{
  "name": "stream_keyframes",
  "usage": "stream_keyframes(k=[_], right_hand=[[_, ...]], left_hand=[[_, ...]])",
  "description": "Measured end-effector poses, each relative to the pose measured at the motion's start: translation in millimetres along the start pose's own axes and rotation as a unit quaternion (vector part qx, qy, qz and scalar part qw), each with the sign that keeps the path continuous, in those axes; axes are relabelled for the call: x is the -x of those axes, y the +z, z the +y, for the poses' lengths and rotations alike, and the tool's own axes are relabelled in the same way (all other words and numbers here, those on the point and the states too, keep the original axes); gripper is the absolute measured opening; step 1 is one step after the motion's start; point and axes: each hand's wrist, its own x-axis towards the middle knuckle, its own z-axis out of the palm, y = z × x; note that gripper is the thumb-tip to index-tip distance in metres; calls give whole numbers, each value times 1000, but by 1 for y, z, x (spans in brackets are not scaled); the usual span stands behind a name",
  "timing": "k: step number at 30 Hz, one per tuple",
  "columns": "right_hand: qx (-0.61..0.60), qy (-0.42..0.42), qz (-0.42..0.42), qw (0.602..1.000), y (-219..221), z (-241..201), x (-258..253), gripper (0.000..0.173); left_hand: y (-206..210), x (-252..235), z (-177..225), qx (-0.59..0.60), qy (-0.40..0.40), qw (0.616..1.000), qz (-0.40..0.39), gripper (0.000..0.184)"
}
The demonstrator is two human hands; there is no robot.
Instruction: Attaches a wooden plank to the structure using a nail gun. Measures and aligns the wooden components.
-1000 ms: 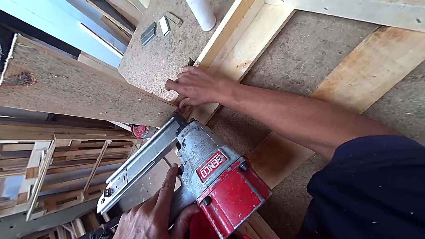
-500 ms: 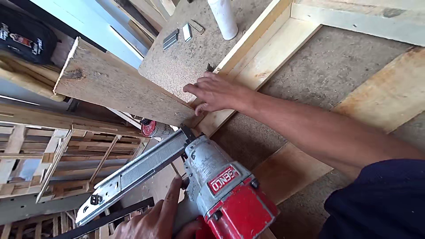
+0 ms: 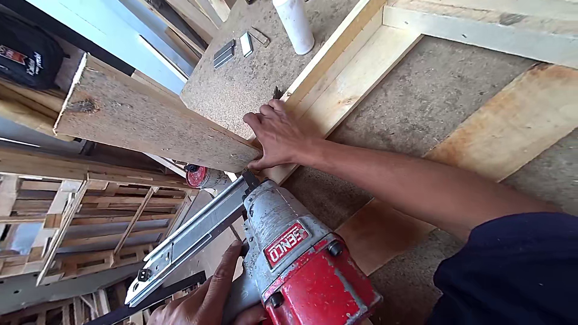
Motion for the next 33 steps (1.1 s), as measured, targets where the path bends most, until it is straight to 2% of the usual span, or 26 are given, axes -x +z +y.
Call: stream_keyframes(k=[4, 10, 12, 17, 23, 29, 32, 33], right_hand=[[-9, -29, 24, 999, 5, 7, 3, 95], [8, -40, 35, 999, 7, 6, 5, 99], [12, -39, 53, 998, 10, 6, 5, 93], [21, -39, 66, 997, 12, 6, 6, 64], [12, -40, 56, 998, 8, 5, 6, 58], [9, -37, 46, 998, 7, 5, 6, 72], [5, -29, 55, 998, 6, 5, 5, 108], [2, -27, 55, 998, 5, 5, 4, 113]], left_hand=[[6, -8, 3, 3, 20, 1000, 8, 82], [13, -16, -3, -6, 43, 998, 41, 84], [16, -19, -7, -12, 47, 997, 52, 83], [18, -24, -8, -23, 47, 997, 48, 83], [23, -24, -1, -36, 30, 998, 41, 85], [24, -18, -6, -42, 40, 996, 63, 82], [21, -1, -19, -5, 1, 998, 59, 77], [23, 6, -29, 24, -21, 999, 39, 77]])
